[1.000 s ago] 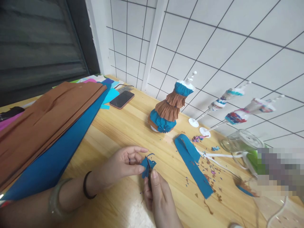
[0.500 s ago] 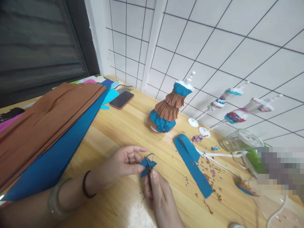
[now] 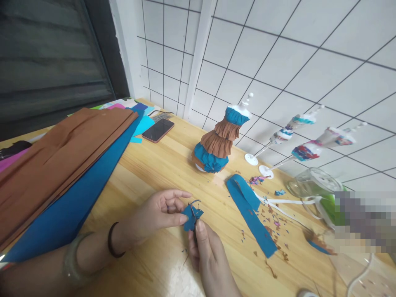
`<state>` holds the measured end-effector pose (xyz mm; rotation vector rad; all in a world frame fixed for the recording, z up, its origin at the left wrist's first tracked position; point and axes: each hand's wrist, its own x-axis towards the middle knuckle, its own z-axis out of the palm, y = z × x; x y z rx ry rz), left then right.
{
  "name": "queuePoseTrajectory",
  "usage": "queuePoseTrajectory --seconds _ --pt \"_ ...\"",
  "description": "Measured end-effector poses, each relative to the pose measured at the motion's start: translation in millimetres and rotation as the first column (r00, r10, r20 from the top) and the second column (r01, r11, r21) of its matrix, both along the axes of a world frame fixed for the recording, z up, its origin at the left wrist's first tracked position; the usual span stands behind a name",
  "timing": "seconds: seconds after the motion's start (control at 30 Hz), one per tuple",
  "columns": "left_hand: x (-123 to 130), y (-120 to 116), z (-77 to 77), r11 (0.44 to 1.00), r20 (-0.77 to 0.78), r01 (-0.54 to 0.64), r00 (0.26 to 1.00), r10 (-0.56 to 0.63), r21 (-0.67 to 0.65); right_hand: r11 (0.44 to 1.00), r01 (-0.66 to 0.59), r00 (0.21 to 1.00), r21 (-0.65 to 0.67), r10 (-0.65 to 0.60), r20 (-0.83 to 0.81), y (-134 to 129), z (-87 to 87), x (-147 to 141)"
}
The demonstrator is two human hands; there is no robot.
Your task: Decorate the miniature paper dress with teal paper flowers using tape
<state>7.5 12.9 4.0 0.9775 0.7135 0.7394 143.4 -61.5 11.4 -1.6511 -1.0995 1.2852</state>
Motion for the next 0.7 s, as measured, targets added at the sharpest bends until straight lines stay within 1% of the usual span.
queuePoseTrajectory --seconds 0.1,0.2,0.37,0.5,0.7 --pt "-0.3 0.7 1.7 1.0 -0.007 -0.003 1.0 0.003 -0.005 1.0 -0.01 1.0 0.018 0.009 0.026 0.3 0.5 0.5" --pt "-0.5 1.3 2.7 1.0 -0.015 -0.002 1.0 0.002 -0.004 1.0 -0.001 0.999 0.004 0.001 0.035 0.2 0.5 1.5" --pt "-1.4 1.3 1.5 1.0 -0.029 -0.008 1.0 0.008 0.013 1.0 0.003 0.999 0.017 -0.004 0.047 0.0 0.9 1.2" --pt "-1.6 1.2 -0.2 1.0 -0.024 -0.003 1.0 0.004 0.026 1.0 0.027 1.0 -0.01 -0.027 0.007 0.4 2.5 -0.5" --pt "0.7 0.5 -1.6 1.0 -0.015 0.013 1.0 -0.013 0.001 0.999 -0.029 0.999 -0.027 0.027 -0.047 0.7 -0.8 2.1"
